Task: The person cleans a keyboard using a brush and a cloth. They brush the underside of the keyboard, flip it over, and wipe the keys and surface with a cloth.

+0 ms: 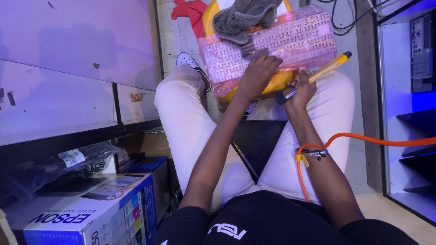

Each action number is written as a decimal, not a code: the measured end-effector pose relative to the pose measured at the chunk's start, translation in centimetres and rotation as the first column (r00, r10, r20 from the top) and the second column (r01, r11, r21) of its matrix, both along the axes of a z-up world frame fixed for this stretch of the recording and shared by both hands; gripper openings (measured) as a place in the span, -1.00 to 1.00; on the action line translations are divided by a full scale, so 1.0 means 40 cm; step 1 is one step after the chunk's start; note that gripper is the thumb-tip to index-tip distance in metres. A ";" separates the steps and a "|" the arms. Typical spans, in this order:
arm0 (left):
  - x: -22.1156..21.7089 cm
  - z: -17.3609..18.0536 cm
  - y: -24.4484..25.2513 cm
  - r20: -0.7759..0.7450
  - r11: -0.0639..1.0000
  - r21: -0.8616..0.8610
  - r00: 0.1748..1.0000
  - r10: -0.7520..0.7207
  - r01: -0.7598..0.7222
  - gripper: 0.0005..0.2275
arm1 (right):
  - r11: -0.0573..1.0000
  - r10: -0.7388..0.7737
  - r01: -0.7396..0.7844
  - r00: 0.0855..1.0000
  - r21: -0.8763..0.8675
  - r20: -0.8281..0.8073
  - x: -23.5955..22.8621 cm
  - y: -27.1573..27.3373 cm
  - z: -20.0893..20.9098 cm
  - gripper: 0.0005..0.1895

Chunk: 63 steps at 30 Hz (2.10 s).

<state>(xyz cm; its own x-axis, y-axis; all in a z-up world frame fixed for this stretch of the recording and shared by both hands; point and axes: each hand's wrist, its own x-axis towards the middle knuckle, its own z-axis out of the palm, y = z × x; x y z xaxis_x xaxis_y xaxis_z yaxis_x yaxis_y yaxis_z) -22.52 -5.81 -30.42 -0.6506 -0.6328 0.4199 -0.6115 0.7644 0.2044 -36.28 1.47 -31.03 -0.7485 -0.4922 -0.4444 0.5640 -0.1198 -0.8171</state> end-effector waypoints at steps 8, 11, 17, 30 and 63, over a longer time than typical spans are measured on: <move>-0.019 0.059 0.020 0.031 0.998 0.058 0.999 -0.027 0.025 -0.71 | 0.997 0.071 -0.071 0.997 -0.006 0.015 0.000 -0.004 0.029 -0.83; -0.032 0.030 0.009 0.052 0.997 0.061 0.998 -0.046 0.043 -0.72 | 0.997 0.080 -0.080 0.997 -0.013 0.015 0.010 -0.004 0.064 -0.89; -0.056 0.067 0.025 0.040 0.999 -0.007 0.999 -0.034 0.035 -0.82 | 0.992 0.103 -0.105 0.994 -0.068 -0.029 -0.005 -0.003 0.036 -0.89; -0.089 -0.018 -0.014 -0.237 0.968 0.246 0.965 0.108 -0.048 -0.79 | 0.997 0.076 -0.076 0.991 0.001 -0.112 -0.004 0.000 0.052 -0.85; -0.077 0.030 0.007 -0.153 0.949 0.314 0.988 0.032 0.018 -0.77 | 0.976 0.212 -0.193 0.951 0.104 -0.224 -0.020 -0.014 -0.028 -0.83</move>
